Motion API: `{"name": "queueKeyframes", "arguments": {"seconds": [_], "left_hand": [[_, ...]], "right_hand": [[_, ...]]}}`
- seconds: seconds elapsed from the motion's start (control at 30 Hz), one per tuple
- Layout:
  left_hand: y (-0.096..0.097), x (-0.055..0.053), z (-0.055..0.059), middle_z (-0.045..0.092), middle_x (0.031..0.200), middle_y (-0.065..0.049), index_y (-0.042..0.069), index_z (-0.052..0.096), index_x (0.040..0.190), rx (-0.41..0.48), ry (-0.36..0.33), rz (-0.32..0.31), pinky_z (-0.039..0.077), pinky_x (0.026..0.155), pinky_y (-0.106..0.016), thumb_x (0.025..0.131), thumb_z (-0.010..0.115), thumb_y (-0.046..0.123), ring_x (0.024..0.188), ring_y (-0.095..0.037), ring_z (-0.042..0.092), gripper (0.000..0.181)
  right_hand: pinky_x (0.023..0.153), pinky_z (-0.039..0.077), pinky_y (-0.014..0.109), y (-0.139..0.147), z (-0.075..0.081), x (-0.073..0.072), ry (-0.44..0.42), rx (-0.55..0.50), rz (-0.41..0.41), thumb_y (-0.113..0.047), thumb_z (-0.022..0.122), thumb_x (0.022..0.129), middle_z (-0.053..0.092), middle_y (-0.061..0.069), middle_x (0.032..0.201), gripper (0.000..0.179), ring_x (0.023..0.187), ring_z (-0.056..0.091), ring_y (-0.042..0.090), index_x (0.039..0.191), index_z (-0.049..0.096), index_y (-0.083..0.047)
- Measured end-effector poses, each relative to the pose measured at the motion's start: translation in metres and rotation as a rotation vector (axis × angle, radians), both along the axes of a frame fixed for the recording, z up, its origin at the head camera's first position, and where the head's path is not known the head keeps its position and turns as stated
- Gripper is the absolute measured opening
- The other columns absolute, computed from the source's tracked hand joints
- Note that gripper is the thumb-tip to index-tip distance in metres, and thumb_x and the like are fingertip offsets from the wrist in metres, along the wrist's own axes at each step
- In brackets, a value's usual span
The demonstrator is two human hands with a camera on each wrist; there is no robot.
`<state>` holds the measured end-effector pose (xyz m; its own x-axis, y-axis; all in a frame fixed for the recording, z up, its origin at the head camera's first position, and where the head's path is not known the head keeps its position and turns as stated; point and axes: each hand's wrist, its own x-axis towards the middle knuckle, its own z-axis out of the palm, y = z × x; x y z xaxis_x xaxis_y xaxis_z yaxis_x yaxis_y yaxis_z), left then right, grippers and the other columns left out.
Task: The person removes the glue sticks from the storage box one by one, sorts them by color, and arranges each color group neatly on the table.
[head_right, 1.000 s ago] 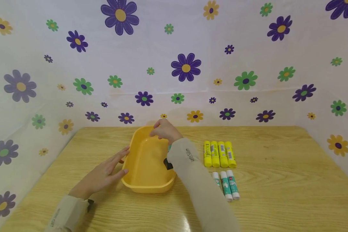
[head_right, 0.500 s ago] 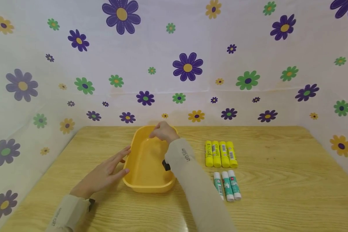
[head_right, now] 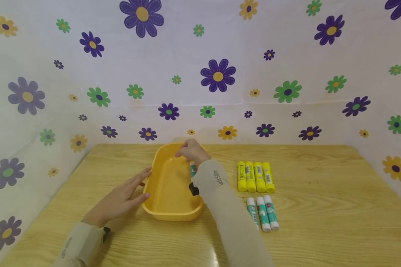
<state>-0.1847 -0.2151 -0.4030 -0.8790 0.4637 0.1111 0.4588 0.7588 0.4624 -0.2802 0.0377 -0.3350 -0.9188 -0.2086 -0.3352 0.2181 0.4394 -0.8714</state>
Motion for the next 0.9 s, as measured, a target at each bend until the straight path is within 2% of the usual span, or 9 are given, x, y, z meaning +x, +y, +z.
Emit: {"name": "queueKeyframes", "arguments": {"seconds": [0.3, 0.5, 0.7, 0.9], "left_hand": [[0.001, 0.000, 0.004, 0.021, 0.168, -0.006, 0.009, 0.028, 0.161, -0.018, 0.002, 0.002, 0.045, 0.103, -0.061, 0.103, 0.056, 0.041, 0.125, -0.032, 0.057, 0.072], [0.002, -0.001, 0.005, 0.021, 0.168, -0.006, 0.008, 0.029, 0.160, -0.012, -0.002, -0.001, 0.045, 0.103, -0.061, 0.103, 0.057, 0.040, 0.125, -0.033, 0.058, 0.071], [0.003, -0.001, 0.006, 0.021, 0.168, -0.006, 0.009, 0.029, 0.160, -0.010, -0.017, 0.009, 0.043, 0.104, -0.062, 0.103, 0.057, 0.041, 0.126, -0.033, 0.057, 0.071], [0.002, 0.000, 0.006, 0.022, 0.167, -0.006, 0.010, 0.029, 0.161, -0.007, -0.016, 0.010, 0.045, 0.103, -0.060, 0.103, 0.057, 0.040, 0.126, -0.033, 0.057, 0.071]], "right_hand": [[0.101, 0.048, 0.058, 0.002, -0.005, -0.002, -0.051, -0.031, -0.023, -0.016, 0.067, 0.098, 0.051, 0.018, 0.138, 0.042, 0.121, 0.052, 0.038, 0.135, 0.051, -0.002], [0.097, 0.053, 0.054, 0.002, -0.005, -0.002, -0.081, -0.045, -0.014, -0.017, 0.066, 0.099, 0.056, 0.017, 0.134, 0.042, 0.117, 0.055, 0.036, 0.135, 0.051, -0.001], [0.089, 0.058, 0.049, 0.000, -0.009, -0.003, -0.083, -0.050, -0.037, -0.017, 0.067, 0.099, 0.056, 0.019, 0.129, 0.041, 0.115, 0.057, 0.036, 0.134, 0.052, -0.002], [0.080, 0.061, 0.050, -0.007, -0.018, -0.001, -0.121, -0.086, -0.018, -0.016, 0.069, 0.097, 0.056, 0.023, 0.128, 0.043, 0.109, 0.062, 0.037, 0.132, 0.050, 0.001]]}}
